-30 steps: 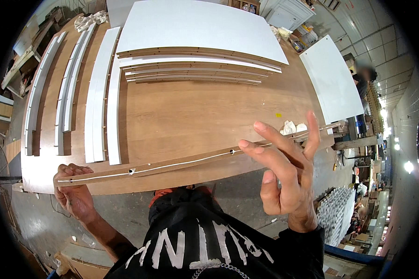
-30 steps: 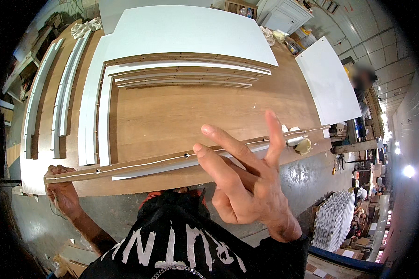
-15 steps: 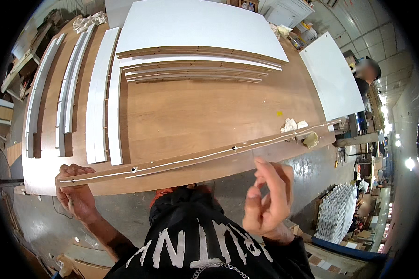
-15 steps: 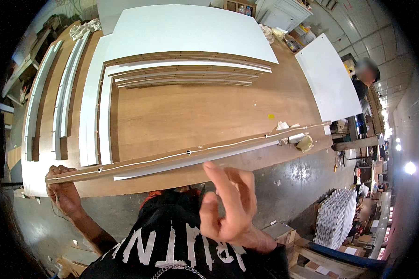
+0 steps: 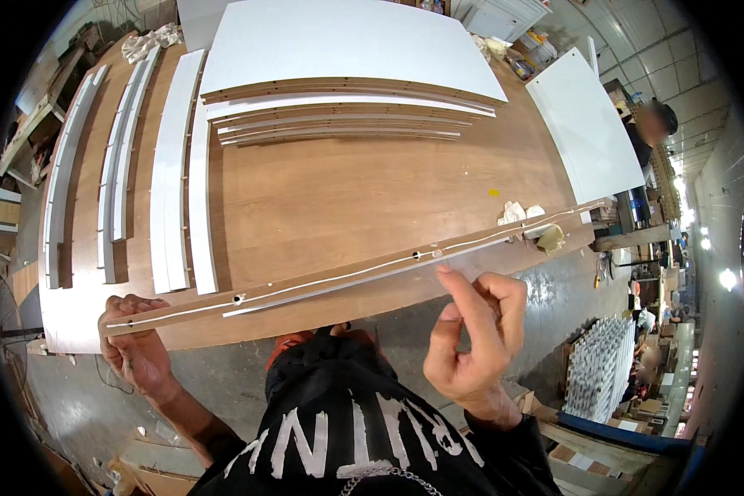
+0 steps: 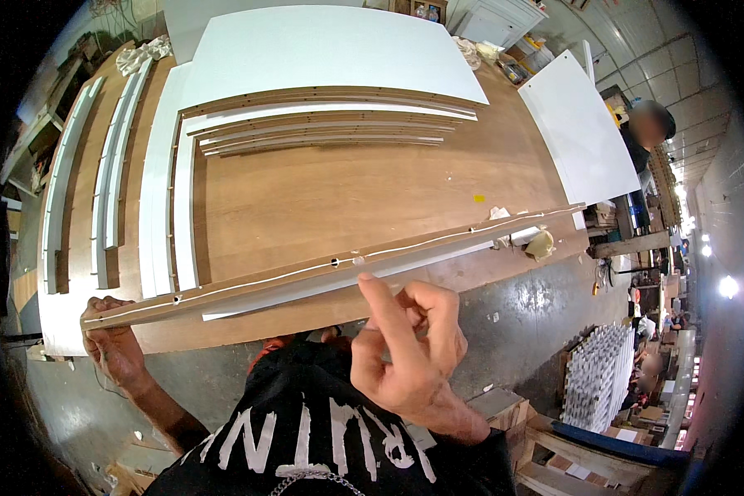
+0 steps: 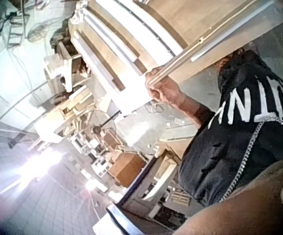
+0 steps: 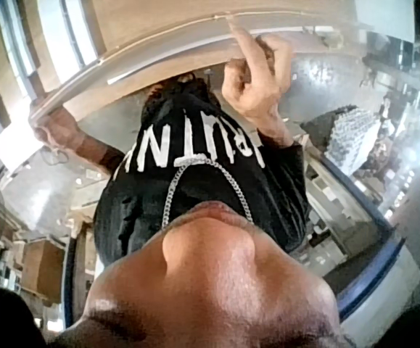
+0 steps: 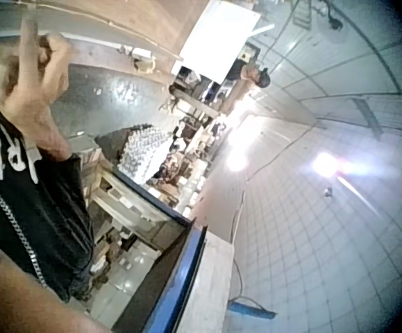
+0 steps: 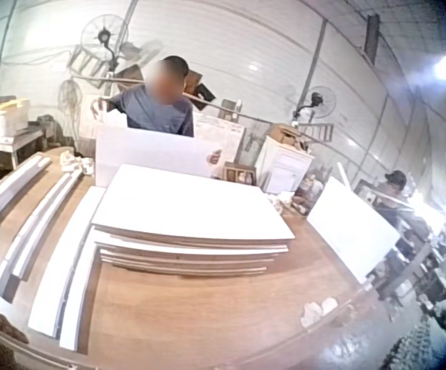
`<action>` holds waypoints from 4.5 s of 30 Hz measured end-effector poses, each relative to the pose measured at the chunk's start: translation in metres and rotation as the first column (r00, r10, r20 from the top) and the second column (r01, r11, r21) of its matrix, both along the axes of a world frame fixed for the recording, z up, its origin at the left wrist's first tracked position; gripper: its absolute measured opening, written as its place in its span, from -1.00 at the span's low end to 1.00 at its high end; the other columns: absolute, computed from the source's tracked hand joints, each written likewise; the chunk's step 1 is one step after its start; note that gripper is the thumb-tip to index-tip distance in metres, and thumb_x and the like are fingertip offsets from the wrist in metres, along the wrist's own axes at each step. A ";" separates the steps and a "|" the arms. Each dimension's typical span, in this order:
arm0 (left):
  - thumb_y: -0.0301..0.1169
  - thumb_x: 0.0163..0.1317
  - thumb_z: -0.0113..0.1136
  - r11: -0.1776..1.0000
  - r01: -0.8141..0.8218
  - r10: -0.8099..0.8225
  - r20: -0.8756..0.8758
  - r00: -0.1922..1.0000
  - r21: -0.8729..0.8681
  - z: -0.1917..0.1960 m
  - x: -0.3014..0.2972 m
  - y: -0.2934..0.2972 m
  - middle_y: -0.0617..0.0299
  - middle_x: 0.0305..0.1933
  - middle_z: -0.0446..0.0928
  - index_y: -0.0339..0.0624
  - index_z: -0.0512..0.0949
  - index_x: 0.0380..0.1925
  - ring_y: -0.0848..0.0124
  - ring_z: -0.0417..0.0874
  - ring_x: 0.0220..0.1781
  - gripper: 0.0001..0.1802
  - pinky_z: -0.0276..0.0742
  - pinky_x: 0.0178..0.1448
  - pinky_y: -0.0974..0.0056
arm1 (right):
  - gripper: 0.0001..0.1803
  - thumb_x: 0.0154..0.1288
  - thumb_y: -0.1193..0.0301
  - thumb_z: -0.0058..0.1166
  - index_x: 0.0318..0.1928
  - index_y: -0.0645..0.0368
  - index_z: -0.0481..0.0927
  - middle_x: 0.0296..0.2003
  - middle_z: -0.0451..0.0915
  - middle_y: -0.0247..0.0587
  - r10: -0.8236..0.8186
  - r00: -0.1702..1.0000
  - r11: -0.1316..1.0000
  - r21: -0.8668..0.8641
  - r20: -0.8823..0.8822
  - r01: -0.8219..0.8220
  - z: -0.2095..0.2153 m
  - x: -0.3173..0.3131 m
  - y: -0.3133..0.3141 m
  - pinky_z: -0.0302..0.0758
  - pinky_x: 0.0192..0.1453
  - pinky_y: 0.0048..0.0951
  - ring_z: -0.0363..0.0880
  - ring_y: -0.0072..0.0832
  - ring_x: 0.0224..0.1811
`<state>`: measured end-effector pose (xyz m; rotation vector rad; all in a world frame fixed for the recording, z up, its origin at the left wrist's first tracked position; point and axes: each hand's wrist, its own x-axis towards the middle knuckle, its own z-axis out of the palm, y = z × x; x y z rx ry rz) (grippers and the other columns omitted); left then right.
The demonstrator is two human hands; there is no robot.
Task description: The person applies glue into pre-drilled holes of wooden furniture components and assembles several panels by fitting them together.
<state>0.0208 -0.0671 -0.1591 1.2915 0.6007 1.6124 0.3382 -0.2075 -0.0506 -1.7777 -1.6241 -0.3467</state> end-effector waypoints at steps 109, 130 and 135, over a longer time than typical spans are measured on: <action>-0.32 0.29 0.04 0.642 0.766 -0.737 -0.292 0.609 -0.024 -0.040 -0.009 0.049 -0.03 -0.16 0.58 -0.10 0.41 0.14 0.22 0.56 -0.46 -0.60 0.48 -0.26 0.23 | -0.80 -0.05 0.44 0.36 -0.47 0.15 0.55 -0.60 0.54 -0.35 0.597 0.666 0.652 -0.212 -0.448 -0.727 -0.021 -0.348 0.115 0.46 -0.43 -0.50 0.58 -0.44 -0.51; -0.34 0.28 0.01 0.463 0.857 -0.866 -0.324 0.382 -0.227 -0.054 -0.043 0.072 0.12 -0.19 0.56 -0.15 0.38 0.15 0.42 0.49 -0.28 -0.57 0.44 -0.14 0.26 | -0.76 0.14 0.34 0.22 -0.51 0.20 0.48 -0.55 0.51 -0.21 0.358 0.742 0.646 -0.423 -0.567 -0.635 -0.065 -0.455 0.171 0.40 -0.44 -0.35 0.51 -0.34 -0.51; -0.35 0.27 0.01 0.513 0.854 -0.834 -0.285 0.472 -0.084 -0.066 -0.047 0.024 0.12 -0.17 0.56 -0.16 0.39 0.14 0.42 0.49 -0.27 -0.58 0.44 -0.14 0.26 | -0.89 0.22 0.43 0.13 -0.35 0.21 0.53 -0.51 0.58 -0.15 0.346 0.773 0.702 -0.399 -0.532 -0.590 -0.063 -0.461 0.188 0.49 -0.41 -0.40 0.60 -0.31 -0.48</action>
